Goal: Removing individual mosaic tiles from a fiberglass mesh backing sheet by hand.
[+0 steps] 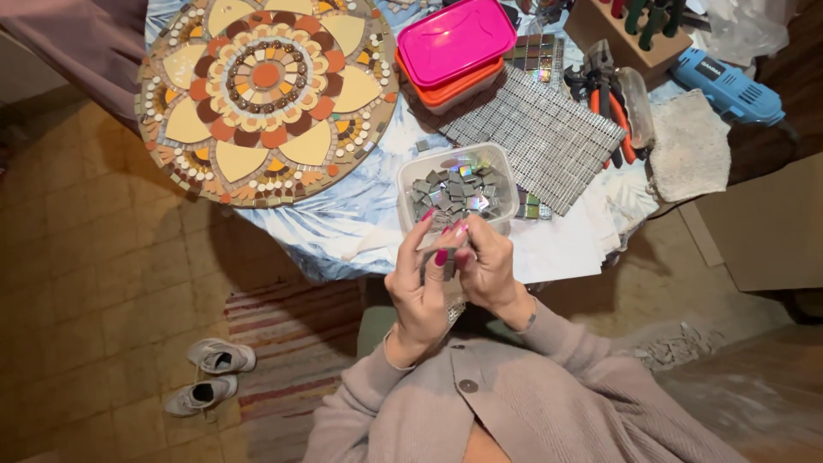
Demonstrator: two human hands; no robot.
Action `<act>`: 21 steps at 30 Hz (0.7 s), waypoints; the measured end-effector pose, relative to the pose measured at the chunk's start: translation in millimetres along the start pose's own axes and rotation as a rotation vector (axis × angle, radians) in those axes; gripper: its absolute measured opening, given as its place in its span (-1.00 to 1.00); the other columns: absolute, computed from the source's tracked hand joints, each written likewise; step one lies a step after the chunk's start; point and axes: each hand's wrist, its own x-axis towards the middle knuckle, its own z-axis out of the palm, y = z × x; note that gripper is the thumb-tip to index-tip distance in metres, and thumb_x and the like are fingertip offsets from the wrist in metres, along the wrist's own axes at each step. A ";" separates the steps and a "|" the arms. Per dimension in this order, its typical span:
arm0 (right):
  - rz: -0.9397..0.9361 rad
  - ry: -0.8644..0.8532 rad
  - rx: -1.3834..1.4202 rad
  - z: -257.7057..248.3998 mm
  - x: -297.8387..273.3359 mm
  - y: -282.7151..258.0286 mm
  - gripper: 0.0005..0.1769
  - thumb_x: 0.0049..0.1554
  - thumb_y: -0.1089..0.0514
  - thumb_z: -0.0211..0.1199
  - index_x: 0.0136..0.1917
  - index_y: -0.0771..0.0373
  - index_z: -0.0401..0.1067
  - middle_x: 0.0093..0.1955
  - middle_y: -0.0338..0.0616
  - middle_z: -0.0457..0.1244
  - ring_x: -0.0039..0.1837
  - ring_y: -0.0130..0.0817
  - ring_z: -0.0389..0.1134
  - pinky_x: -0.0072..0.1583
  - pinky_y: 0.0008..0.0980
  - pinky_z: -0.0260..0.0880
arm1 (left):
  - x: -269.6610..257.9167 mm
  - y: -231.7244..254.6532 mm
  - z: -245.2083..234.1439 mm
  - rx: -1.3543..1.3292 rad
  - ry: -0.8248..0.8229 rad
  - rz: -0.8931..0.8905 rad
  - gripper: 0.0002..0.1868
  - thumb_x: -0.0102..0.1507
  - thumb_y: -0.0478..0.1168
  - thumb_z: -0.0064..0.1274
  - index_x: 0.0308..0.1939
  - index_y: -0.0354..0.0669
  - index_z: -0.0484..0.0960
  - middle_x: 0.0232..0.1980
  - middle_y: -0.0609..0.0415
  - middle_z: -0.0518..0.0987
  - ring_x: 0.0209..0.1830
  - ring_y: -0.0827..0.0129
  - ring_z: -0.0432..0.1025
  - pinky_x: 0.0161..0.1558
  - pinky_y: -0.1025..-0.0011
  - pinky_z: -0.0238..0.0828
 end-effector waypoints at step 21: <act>-0.165 -0.031 -0.019 -5.2 6.5 18.7 -0.60 0.10 0.01 -0.30 -0.41 0.21 0.22 -0.61 -0.19 0.05 -0.55 -0.19 0.15 -0.43 -0.46 0.21 | -4.9 -32.1 1.9 -0.546 0.194 -0.516 -0.74 0.18 -0.15 -0.17 -0.24 -0.32 0.42 -0.36 -0.13 0.55 -0.33 0.44 0.44 -0.27 0.53 0.40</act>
